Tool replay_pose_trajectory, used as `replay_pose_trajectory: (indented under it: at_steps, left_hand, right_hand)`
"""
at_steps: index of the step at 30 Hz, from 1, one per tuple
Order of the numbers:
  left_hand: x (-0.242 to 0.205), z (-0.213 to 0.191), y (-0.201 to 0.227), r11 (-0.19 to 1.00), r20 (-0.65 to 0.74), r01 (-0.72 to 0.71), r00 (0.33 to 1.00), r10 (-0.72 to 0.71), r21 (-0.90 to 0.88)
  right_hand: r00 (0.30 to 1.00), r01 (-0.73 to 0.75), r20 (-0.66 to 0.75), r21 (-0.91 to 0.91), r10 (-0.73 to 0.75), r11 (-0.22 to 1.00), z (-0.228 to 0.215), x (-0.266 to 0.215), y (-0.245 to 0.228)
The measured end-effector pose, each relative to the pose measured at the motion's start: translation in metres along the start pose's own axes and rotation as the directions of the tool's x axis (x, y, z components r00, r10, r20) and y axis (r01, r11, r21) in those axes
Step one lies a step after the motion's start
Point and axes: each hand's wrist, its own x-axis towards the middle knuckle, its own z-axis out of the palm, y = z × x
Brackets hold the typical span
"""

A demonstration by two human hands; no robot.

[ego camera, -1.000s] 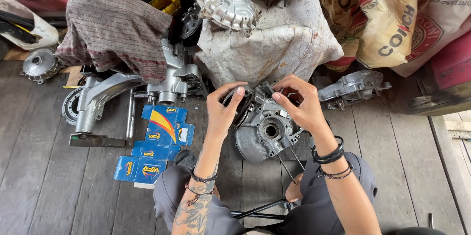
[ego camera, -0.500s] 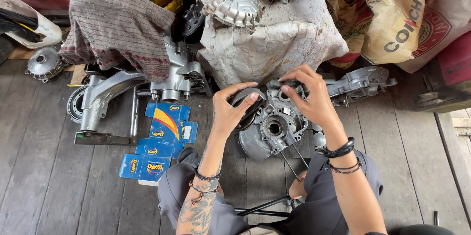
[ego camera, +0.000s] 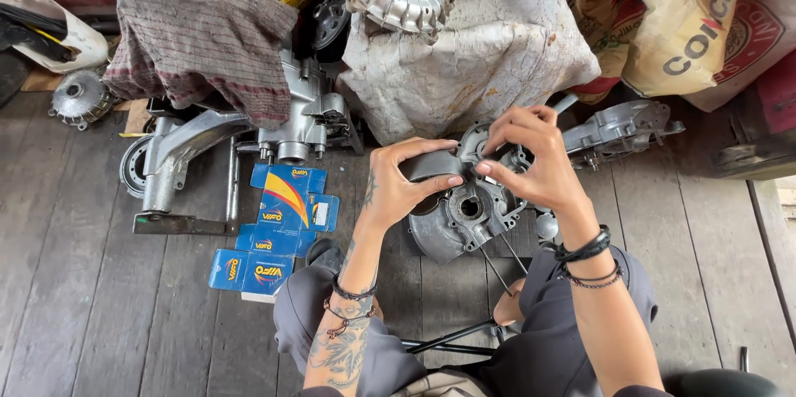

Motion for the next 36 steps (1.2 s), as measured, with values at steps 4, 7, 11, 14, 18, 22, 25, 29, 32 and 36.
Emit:
replay_pose_trajectory:
  at_steps: [4, 7, 11, 14, 18, 22, 25, 29, 32, 36]
  left_hand:
    - [-0.001, -0.001, 0.007, 1.0, 0.027, 0.003, 1.0, -0.004, 0.017]
    - [-0.002, -0.004, 0.008, 0.999, 0.043, 0.035, 0.998, -0.036, 0.01]
    - [-0.003, -0.004, 0.004, 1.0, 0.082, 0.018, 0.996, -0.02, 0.025]
    - [-0.002, -0.004, 0.006, 1.0, 0.083, 0.011, 0.996, -0.013, 0.025]
    - [-0.003, -0.002, 0.011, 1.0, 0.1, -0.012, 0.995, 0.01, 0.024]
    - [-0.002, -0.002, 0.004, 1.0, 0.094, 0.0, 0.996, -0.002, 0.021]
    - [-0.003, -0.003, -0.003, 0.999, 0.075, 0.001, 0.997, -0.003, 0.033]
    - [-0.004, -0.002, -0.005, 0.998, 0.046, 0.001, 0.999, -0.005, 0.069]
    - [-0.004, -0.001, -0.003, 0.998, 0.025, 0.019, 0.999, -0.021, 0.06]
    - [-0.004, 0.001, 0.0, 0.999, 0.026, 0.025, 0.999, -0.026, 0.041]
  right_hand:
    - [0.999, 0.05, -0.019, -0.056, -0.051, 0.997, 0.0, 0.0, -0.001]
    - [0.995, 0.096, 0.01, -0.016, -0.096, 0.995, 0.001, 0.002, -0.005]
    - [0.992, 0.126, 0.011, -0.069, -0.125, 0.99, -0.002, 0.003, -0.008]
    - [0.992, 0.125, 0.032, -0.045, -0.123, 0.991, -0.002, 0.003, -0.011]
    - [0.997, 0.058, -0.037, -0.108, -0.063, 0.992, 0.002, 0.001, -0.003]
    - [0.996, 0.084, -0.017, -0.075, -0.086, 0.994, 0.0, 0.003, -0.01]
    - [0.998, 0.064, 0.006, 0.039, -0.064, 0.997, 0.002, 0.001, -0.01]
    - [0.996, 0.057, -0.068, -0.038, -0.059, 0.998, 0.004, 0.002, -0.007]
    - [0.997, 0.062, -0.056, 0.006, -0.061, 0.998, 0.003, 0.004, -0.011]
    - [0.99, 0.038, -0.134, -0.045, -0.044, 0.998, 0.005, 0.001, -0.003]
